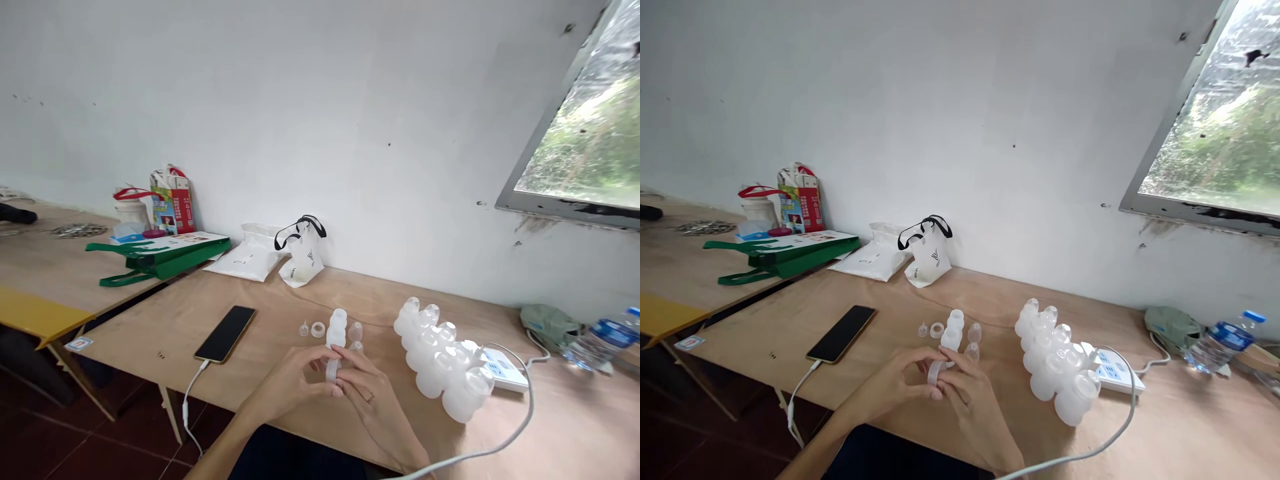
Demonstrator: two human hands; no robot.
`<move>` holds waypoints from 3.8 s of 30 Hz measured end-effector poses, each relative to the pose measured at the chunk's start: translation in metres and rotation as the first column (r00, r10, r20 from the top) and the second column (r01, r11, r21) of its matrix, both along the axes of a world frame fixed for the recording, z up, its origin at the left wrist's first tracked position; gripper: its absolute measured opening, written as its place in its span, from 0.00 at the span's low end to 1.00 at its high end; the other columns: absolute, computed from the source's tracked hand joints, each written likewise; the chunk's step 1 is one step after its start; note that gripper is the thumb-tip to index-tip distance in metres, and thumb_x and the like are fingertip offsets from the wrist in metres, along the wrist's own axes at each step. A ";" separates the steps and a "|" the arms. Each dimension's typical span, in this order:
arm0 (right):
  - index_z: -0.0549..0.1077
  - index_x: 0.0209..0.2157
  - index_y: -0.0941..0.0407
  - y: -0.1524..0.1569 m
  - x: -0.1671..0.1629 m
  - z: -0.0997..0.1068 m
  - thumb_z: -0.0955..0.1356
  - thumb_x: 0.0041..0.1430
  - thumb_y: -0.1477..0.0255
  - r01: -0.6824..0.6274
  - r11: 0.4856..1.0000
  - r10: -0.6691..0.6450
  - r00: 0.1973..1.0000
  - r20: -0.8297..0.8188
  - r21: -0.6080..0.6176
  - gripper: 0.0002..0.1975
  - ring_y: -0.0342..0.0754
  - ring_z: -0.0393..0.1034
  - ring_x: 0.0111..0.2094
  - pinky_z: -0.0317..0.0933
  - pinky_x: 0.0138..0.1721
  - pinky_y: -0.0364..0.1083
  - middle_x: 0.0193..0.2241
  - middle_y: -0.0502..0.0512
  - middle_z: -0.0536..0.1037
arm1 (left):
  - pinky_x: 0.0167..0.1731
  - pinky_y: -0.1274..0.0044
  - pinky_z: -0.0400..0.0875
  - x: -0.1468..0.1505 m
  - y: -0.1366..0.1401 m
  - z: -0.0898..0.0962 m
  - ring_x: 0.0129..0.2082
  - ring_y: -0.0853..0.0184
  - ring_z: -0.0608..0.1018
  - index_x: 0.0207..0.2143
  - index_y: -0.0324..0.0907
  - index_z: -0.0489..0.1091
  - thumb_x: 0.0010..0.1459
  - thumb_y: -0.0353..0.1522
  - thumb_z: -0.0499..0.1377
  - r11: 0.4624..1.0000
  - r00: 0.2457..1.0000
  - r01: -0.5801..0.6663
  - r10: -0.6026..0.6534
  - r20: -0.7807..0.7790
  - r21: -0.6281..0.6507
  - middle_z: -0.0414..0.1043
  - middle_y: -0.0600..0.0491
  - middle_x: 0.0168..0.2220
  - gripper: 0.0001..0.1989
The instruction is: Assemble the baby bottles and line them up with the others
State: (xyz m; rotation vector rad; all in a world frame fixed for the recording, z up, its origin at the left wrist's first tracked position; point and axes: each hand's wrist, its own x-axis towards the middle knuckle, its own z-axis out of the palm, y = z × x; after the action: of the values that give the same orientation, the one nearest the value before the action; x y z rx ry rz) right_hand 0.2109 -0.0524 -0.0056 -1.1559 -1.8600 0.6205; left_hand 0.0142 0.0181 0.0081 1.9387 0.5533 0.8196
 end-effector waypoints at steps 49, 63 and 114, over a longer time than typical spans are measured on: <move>0.82 0.48 0.50 0.010 -0.016 -0.014 0.63 0.74 0.67 0.103 0.955 -0.081 0.993 -0.091 0.277 0.15 0.52 0.77 0.46 0.74 0.45 0.45 0.49 0.59 0.79 | 0.52 0.69 0.71 0.008 0.000 -0.010 0.44 0.55 0.79 0.55 0.47 0.79 0.57 0.45 0.70 0.982 0.983 -0.183 0.182 -0.021 -0.048 0.81 0.51 0.44 0.25; 0.77 0.51 0.46 0.005 -0.004 -0.008 0.66 0.72 0.67 0.085 0.984 -0.083 0.996 -0.018 0.159 0.11 0.49 0.72 0.54 0.67 0.53 0.43 0.55 0.52 0.75 | 0.42 0.74 0.71 0.010 -0.007 -0.004 0.40 0.61 0.77 0.58 0.47 0.74 0.64 0.43 0.64 0.984 0.984 -0.177 0.177 -0.003 -0.035 0.79 0.52 0.47 0.22; 0.63 0.29 0.54 0.008 -0.014 -0.016 0.66 0.65 0.59 0.105 0.979 -0.147 0.958 -0.247 -0.175 0.16 0.42 0.55 0.24 0.49 0.26 0.41 0.24 0.46 0.66 | 0.36 0.77 0.63 0.014 -0.003 -0.011 0.32 0.67 0.71 0.36 0.39 0.78 0.46 0.47 0.77 0.963 0.987 0.076 -0.037 0.154 -0.259 0.74 0.56 0.32 0.24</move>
State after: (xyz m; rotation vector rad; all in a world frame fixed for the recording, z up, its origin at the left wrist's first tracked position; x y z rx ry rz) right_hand 0.1967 -0.0444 -0.0221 -1.2232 -1.5255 0.8189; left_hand 0.0283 0.0154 -0.0033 1.6285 0.4883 0.8027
